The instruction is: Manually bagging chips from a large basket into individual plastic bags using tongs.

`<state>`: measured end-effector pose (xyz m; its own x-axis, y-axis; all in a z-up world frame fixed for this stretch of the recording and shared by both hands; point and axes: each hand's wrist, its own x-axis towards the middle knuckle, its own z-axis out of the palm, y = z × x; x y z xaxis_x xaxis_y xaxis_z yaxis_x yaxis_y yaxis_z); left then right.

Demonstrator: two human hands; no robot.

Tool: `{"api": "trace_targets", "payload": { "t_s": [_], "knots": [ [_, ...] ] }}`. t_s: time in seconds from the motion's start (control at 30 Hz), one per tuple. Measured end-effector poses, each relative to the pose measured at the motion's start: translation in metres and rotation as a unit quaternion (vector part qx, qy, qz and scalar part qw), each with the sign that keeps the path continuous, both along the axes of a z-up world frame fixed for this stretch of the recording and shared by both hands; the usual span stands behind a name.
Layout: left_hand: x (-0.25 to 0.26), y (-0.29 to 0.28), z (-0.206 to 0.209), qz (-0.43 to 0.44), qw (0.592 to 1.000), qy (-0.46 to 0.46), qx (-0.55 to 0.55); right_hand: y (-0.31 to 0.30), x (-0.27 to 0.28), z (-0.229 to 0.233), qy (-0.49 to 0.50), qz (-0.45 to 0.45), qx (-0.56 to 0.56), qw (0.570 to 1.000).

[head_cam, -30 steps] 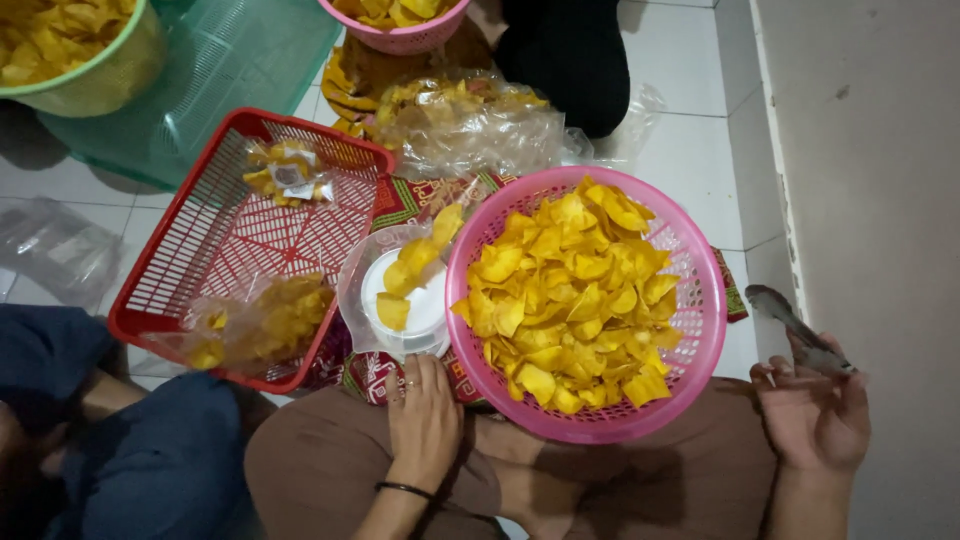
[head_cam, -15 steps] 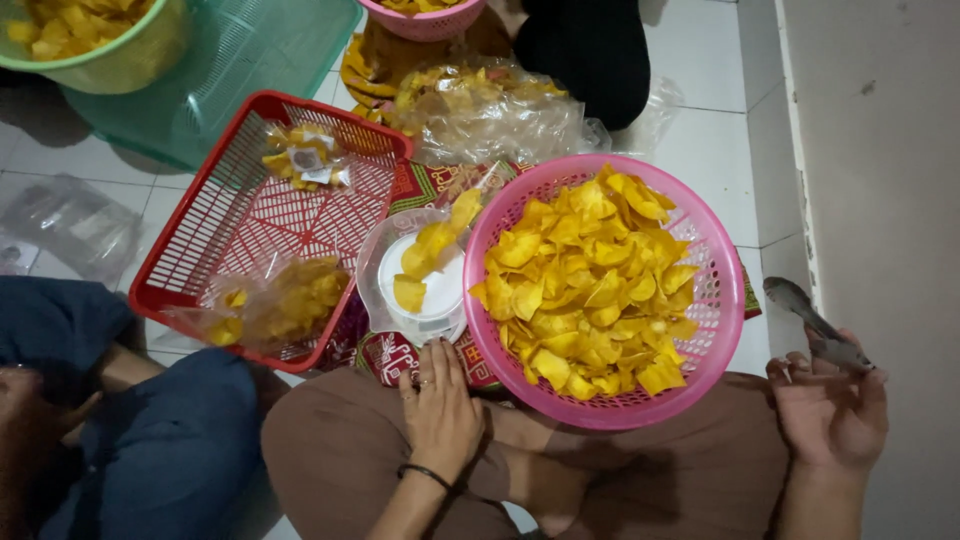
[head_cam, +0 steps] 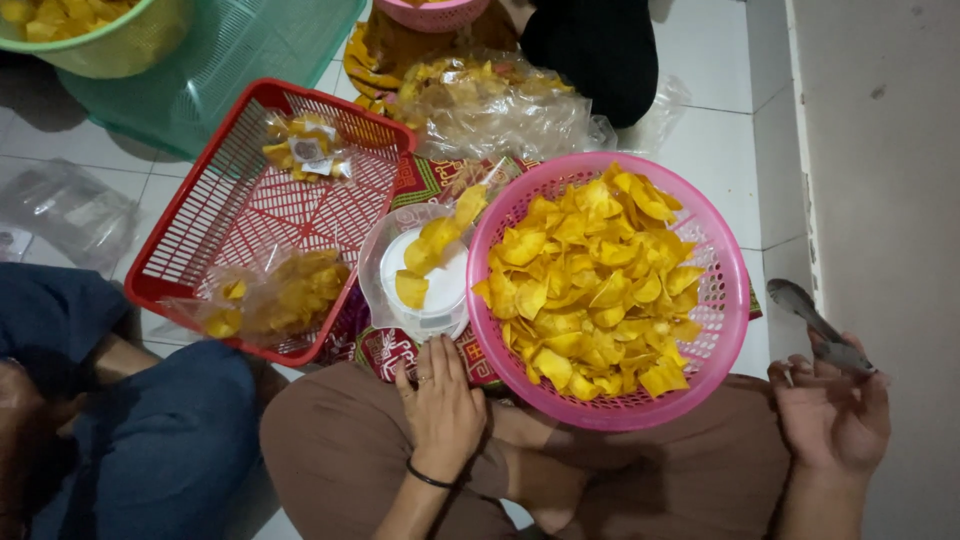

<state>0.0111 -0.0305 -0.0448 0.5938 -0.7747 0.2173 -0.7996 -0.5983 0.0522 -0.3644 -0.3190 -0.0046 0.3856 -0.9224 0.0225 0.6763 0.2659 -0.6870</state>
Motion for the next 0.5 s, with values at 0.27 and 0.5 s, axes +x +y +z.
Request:
{"api": "trace_targets", "payload": {
  "t_s": [0.27,0.5],
  "knots": [
    [0.002,-0.001,0.016,-0.005,0.999,0.023,-0.03,0.007,0.006,0.007,0.024,-0.034,0.022,0.999],
    [-0.006,0.006,-0.003,-0.016,0.999,0.022,-0.026,0.002,0.0,0.0,-0.011,0.004,0.002,1.0]
  ]
}}
